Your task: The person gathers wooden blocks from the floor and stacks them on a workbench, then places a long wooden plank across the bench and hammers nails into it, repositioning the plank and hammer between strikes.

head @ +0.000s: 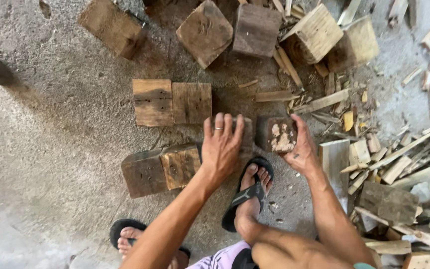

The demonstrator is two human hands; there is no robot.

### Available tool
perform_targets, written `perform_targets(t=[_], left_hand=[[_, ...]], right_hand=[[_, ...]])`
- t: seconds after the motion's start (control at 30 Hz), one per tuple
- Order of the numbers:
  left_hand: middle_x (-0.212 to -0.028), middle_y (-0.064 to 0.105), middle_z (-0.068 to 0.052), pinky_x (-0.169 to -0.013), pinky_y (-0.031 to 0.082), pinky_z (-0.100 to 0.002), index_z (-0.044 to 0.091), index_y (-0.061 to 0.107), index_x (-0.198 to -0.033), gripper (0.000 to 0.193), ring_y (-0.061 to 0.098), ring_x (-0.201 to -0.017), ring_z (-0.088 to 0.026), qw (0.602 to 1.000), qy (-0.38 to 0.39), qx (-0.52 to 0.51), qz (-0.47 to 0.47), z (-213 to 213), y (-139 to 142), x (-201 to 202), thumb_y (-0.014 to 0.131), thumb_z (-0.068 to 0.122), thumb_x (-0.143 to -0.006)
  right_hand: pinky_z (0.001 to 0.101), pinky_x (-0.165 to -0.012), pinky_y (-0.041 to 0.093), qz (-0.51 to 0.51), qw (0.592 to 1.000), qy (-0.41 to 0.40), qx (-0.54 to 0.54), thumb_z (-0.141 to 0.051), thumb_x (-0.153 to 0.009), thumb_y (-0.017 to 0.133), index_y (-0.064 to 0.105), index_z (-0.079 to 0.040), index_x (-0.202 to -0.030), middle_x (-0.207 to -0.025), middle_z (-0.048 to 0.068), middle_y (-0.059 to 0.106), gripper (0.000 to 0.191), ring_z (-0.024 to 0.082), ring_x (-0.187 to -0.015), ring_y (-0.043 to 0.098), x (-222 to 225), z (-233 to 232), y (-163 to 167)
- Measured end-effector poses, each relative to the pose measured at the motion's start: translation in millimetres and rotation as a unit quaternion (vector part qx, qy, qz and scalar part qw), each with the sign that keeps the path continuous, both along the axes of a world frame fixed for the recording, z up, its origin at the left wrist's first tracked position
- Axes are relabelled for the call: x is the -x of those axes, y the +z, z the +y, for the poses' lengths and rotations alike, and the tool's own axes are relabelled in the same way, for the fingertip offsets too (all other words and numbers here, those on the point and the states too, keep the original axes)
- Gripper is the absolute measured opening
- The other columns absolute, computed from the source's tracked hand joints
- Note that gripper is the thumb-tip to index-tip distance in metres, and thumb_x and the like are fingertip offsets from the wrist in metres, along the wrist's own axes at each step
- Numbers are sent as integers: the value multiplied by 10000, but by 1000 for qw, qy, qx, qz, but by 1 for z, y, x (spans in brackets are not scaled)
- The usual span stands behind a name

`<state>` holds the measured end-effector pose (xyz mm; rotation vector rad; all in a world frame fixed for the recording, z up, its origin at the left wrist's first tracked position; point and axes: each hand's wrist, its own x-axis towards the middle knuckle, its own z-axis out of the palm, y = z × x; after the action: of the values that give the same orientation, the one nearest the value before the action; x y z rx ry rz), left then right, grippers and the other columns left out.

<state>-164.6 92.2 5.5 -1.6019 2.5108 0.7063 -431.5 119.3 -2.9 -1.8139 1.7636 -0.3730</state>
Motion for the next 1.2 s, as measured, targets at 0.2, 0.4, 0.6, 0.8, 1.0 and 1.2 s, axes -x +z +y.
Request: perform_targets(t=[0.2,0.4,0.6,0.8,1.0,1.2], left_hand=[[-1447,429,-185,-1150,301,-525,46,375,-1564,1023,365,-1402,-332,992,5,126,-2,6,-15,8,844,271,-683],[-1439,413,-181,-1219,230,-509,11,362,-1499,1215,337,-1424,-365,992,6,58,114,2,-20,-11,935,432,-513],[-1441,419,-165,-1232,215,-513,20,340,-1530,1199,353,-1422,-349,994,4,34,107,7,-22,3,918,390,-547],[-1436,444,-153,-1220,214,-518,6,355,-1533,1149,370,-1402,-344,993,8,85,80,10,-18,6,866,374,-571],[-1439,472,-235,-1229,216,-505,-51,386,-1504,1041,410,-1401,-392,998,21,52,5,27,-10,16,781,419,-664],[-1445,492,-213,-1161,273,-544,12,409,-1517,680,442,-1368,-422,981,-19,119,-154,76,-5,0,469,361,-936]], right_hand=[[471,-1181,386,-36,996,72,30,-144,-610,751,298,-66,-1556,-1545,278,408,1052,462,-1432,440,-19,-6,2],[536,-1088,472,11,997,78,19,-136,-568,792,231,-96,-1567,-1556,271,343,1147,459,-1408,433,-35,-8,-6],[414,-811,646,57,995,7,-77,119,-663,639,211,-122,-1597,-1633,238,300,1056,407,-1373,501,-36,-1,-4],[533,-1088,484,98,993,60,37,78,-528,652,170,-25,-1583,-1528,288,313,1165,531,-1365,446,-41,1,1],[548,-1174,387,80,989,95,78,31,-554,699,200,-31,-1587,-1506,281,387,1148,515,-1392,417,-37,2,-2],[518,-1115,422,29,997,65,22,-34,-574,792,220,-19,-1584,-1478,305,406,1161,501,-1341,454,-33,5,-4]])
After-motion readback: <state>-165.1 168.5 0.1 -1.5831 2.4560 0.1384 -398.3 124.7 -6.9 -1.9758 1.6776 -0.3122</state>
